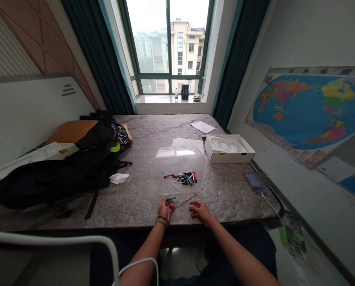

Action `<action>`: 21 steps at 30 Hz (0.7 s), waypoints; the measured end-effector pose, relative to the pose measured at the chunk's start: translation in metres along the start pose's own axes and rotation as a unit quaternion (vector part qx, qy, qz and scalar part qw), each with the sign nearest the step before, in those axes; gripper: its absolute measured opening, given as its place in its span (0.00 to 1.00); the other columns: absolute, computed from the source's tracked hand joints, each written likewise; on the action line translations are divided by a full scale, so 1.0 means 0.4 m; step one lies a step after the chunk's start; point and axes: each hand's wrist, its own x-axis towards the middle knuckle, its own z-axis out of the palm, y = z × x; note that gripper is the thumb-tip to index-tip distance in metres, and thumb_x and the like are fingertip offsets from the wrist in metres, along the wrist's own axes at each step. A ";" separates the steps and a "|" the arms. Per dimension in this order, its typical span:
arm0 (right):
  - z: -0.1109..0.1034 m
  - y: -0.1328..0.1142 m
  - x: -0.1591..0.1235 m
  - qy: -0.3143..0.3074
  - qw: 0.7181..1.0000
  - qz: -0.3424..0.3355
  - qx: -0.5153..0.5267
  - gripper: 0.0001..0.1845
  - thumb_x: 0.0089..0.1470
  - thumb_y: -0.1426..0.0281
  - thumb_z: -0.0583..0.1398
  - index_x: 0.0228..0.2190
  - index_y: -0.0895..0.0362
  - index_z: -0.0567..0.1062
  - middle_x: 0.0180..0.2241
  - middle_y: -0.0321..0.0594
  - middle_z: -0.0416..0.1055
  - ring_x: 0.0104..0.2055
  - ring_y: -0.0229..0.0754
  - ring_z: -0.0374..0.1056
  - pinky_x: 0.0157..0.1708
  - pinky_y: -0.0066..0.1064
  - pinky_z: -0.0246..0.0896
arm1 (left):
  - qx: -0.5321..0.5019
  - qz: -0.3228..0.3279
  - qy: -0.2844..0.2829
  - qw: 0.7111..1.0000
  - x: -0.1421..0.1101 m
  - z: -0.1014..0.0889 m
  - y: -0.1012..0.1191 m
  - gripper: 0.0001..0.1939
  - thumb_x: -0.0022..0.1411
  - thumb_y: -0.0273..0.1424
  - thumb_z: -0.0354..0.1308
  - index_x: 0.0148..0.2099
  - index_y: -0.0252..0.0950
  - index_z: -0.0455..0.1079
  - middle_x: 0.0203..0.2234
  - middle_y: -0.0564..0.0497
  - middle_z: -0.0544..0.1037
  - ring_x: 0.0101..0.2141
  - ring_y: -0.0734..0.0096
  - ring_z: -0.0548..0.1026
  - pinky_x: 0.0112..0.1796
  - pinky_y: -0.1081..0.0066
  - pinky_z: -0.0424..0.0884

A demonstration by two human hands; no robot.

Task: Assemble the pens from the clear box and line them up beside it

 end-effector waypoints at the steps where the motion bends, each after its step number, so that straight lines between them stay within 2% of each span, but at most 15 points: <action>1: 0.001 0.005 0.005 0.005 1.000 -0.004 -0.011 0.25 0.37 0.57 0.71 0.35 0.58 0.73 0.25 0.37 0.74 0.21 0.34 0.66 0.22 0.26 0.61 | 0.001 0.002 -0.001 1.000 0.001 -0.003 -0.001 0.12 0.64 0.40 0.57 0.37 0.36 0.63 0.21 0.52 0.74 0.18 0.75 0.70 0.22 0.75 0.67; 5: 0.010 0.020 0.021 0.008 0.998 -0.020 -0.060 0.26 0.39 0.52 0.69 0.33 0.59 0.73 0.23 0.37 0.74 0.19 0.33 0.65 0.19 0.24 0.60 | 0.057 0.000 -0.040 0.998 0.005 -0.009 -0.009 0.13 0.63 0.42 0.57 0.38 0.37 0.64 0.22 0.51 0.74 0.18 0.74 0.71 0.22 0.75 0.68; 9: 0.028 0.016 0.021 -0.042 0.989 -0.019 -0.143 0.27 0.42 0.48 0.66 0.32 0.60 0.75 0.25 0.38 0.75 0.17 0.32 0.64 0.16 0.23 0.55 | 0.126 -0.033 -0.100 0.986 0.006 -0.003 -0.017 0.15 0.58 0.42 0.62 0.38 0.36 0.68 0.21 0.50 0.75 0.16 0.73 0.71 0.18 0.74 0.67; 12: 0.046 0.007 0.014 -0.073 0.981 -0.016 -0.177 0.28 0.43 0.47 0.64 0.34 0.59 0.77 0.26 0.38 0.76 0.16 0.31 0.63 0.15 0.22 0.52 | 0.209 -0.039 -0.158 0.964 0.005 0.002 -0.022 0.16 0.56 0.41 0.64 0.39 0.34 0.71 0.21 0.49 0.76 0.15 0.73 0.71 0.17 0.75 0.67; 14: 0.055 0.001 0.012 -0.069 0.981 -0.014 -0.179 0.29 0.42 0.46 0.65 0.34 0.60 0.77 0.26 0.38 0.76 0.16 0.31 0.63 0.15 0.22 0.51 | 0.250 -0.038 -0.189 0.949 0.004 0.003 -0.025 0.17 0.54 0.41 0.65 0.38 0.33 0.72 0.21 0.50 0.76 0.15 0.75 0.71 0.17 0.76 0.67; 17: 0.058 -0.005 0.011 -0.043 0.987 -0.005 -0.156 0.30 0.40 0.46 0.66 0.33 0.60 0.77 0.27 0.38 0.75 0.17 0.32 0.64 0.15 0.22 0.51 | 0.249 -0.037 -0.194 0.948 0.004 0.003 -0.024 0.17 0.52 0.40 0.68 0.36 0.32 0.73 0.22 0.49 0.77 0.16 0.76 0.71 0.17 0.78 0.67; 21: 0.059 -0.008 0.016 -0.016 0.997 0.026 -0.067 0.27 0.39 0.49 0.68 0.32 0.59 0.76 0.28 0.39 0.75 0.20 0.33 0.66 0.17 0.23 0.53 | 0.201 -0.050 -0.157 0.966 0.004 0.004 -0.010 0.17 0.51 0.38 0.69 0.36 0.31 0.72 0.25 0.48 0.78 0.18 0.78 0.72 0.20 0.78 0.69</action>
